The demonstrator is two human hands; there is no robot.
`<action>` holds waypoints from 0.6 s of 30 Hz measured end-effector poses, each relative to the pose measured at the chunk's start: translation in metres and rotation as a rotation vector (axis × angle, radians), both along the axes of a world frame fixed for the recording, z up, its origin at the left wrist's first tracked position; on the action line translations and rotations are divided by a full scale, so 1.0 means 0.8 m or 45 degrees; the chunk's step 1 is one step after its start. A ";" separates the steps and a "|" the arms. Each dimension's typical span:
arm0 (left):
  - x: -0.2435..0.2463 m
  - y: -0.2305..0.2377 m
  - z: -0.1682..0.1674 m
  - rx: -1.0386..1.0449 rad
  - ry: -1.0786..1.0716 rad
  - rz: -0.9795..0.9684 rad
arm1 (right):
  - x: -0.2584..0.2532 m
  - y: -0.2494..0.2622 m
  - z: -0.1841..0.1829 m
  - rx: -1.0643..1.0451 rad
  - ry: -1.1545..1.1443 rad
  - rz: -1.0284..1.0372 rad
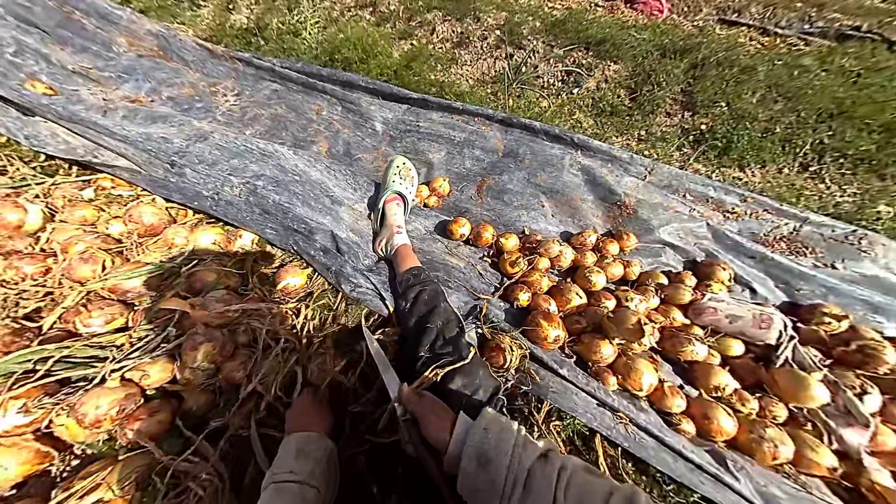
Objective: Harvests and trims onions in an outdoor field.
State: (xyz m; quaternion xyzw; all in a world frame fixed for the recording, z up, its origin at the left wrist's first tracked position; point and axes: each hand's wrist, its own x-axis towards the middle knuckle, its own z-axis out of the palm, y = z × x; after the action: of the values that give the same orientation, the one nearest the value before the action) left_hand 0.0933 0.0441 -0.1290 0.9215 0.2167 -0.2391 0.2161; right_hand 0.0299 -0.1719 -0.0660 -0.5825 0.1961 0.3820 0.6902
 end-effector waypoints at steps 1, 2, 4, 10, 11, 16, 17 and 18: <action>-0.020 0.014 -0.007 -0.095 -0.010 0.095 | -0.001 0.000 0.001 0.011 0.017 -0.018; -0.041 0.023 -0.006 -0.229 -0.025 0.227 | -0.001 0.000 0.001 0.026 0.032 -0.041; -0.089 0.032 0.007 -0.498 -0.212 0.472 | -0.003 0.000 -0.003 0.042 0.020 -0.059; -0.183 0.028 0.053 -0.894 -0.904 0.514 | -0.018 0.010 -0.009 0.092 -0.199 0.073; -0.186 0.024 0.062 -0.889 -0.998 0.432 | -0.023 0.014 -0.008 0.069 -0.256 0.137; -0.192 -0.022 0.099 -0.343 -1.143 -0.244 | -0.057 0.044 0.000 0.127 -0.386 0.125; -0.197 -0.032 0.103 -0.284 -1.074 -0.360 | -0.062 0.048 -0.006 0.144 -0.363 0.011; -0.202 -0.041 0.105 -0.261 -0.981 -0.434 | -0.063 0.048 -0.012 0.128 -0.299 -0.067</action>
State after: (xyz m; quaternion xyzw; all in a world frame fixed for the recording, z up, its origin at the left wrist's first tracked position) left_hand -0.0683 0.0114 -0.0449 0.9399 -0.0599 0.0698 0.3289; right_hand -0.0208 -0.1335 -0.0755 -0.5824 0.1097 0.3024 0.7465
